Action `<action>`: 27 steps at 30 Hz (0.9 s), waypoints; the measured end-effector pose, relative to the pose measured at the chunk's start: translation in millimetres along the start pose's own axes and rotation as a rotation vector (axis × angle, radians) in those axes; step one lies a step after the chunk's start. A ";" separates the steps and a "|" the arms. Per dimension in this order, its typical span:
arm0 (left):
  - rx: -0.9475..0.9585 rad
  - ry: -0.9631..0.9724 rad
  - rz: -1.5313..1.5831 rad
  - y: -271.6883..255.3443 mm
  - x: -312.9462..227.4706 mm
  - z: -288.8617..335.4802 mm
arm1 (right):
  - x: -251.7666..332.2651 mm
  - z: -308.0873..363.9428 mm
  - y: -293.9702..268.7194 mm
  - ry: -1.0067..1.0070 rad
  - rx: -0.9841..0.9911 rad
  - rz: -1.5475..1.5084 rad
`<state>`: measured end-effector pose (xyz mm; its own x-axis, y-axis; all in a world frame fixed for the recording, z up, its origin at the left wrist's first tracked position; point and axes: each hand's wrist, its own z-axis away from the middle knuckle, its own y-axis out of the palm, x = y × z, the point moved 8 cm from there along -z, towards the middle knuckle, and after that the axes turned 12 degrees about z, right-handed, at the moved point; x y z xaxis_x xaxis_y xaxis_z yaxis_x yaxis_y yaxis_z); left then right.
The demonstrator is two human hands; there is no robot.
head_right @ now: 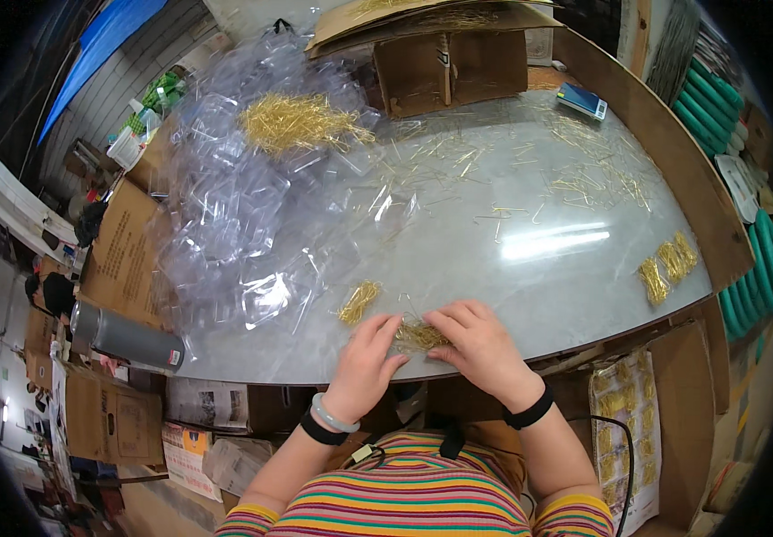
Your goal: Sorting small gold-colored metal pins into clear plastic trays at a workstation.
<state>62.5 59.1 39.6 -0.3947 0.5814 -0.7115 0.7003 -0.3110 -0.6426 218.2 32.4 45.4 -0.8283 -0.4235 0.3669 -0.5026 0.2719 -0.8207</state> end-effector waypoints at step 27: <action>0.064 0.067 0.072 20.0 16.0 -7.6 | 15.0 1.9 4.6 0.088 -0.029 -0.092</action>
<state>74.7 67.9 17.5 -0.3027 0.6042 -0.7371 0.6853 -0.3996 -0.6089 204.0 25.7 46.3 -0.7964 -0.3708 0.4777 -0.5830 0.2609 -0.7695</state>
